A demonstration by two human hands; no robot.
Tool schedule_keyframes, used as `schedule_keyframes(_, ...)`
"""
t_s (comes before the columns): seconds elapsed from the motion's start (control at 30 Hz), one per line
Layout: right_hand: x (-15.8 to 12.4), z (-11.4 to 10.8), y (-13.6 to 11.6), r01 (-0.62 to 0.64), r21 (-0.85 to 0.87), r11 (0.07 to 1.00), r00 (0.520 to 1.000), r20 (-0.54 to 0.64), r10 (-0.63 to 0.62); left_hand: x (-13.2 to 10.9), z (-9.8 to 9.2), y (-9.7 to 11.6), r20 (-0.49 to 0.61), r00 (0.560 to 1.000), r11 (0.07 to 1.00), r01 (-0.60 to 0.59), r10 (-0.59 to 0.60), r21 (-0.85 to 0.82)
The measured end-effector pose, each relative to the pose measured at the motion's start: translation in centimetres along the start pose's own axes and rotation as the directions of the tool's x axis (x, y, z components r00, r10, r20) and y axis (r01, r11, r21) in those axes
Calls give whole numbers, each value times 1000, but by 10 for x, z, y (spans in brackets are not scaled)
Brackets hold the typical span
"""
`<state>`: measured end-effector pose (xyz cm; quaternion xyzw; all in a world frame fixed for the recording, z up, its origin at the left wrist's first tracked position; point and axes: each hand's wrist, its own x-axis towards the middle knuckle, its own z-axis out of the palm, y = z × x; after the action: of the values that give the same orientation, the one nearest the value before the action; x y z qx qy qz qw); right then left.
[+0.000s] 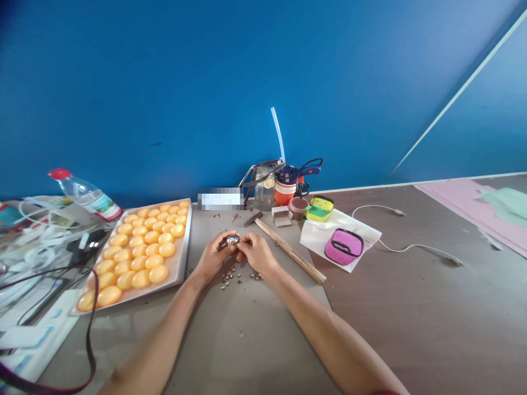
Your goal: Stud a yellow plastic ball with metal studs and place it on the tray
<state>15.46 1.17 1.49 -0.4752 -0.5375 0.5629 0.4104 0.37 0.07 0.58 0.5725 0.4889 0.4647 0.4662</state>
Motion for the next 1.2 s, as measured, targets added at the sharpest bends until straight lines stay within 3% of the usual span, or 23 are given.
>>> schedule_keyframes(0.33,-1,3,0,-62,-64,996,997,-59,58,-2,1,2,12,1000,1000,16,-16,-2)
schedule_keyframes(0.47,4,-5,-3,20,9,1000,1000,5,-20,-2,2,5,8,996,980,88,-88,-178)
schedule_keyframes(0.57,10,-16,-5,129,4,992,991,-36,-129,-2,1,7,48,988,915,152,-144,-374)
schedule_keyframes(0.73,18,-33,1,191,-236,953,961,-151,-230,-1,-1,11,66,984,845,175,-164,-506)
schedule_keyframes(0.87,19,-41,5,263,-575,775,895,-154,-418,0,-1,11,44,982,830,179,-183,-528)
schedule_keyframes(0.93,18,-45,6,210,-742,637,887,-130,-444,1,-1,10,17,983,821,165,-185,-546)
schedule_keyframes(1.07,14,-51,4,13,-936,352,934,-115,-339,1,-3,10,-19,982,800,141,-187,-582)
schedule_keyframes(1.2,14,-54,4,-49,-970,240,974,-100,-205,1,-2,11,-4,985,767,130,-170,-629)
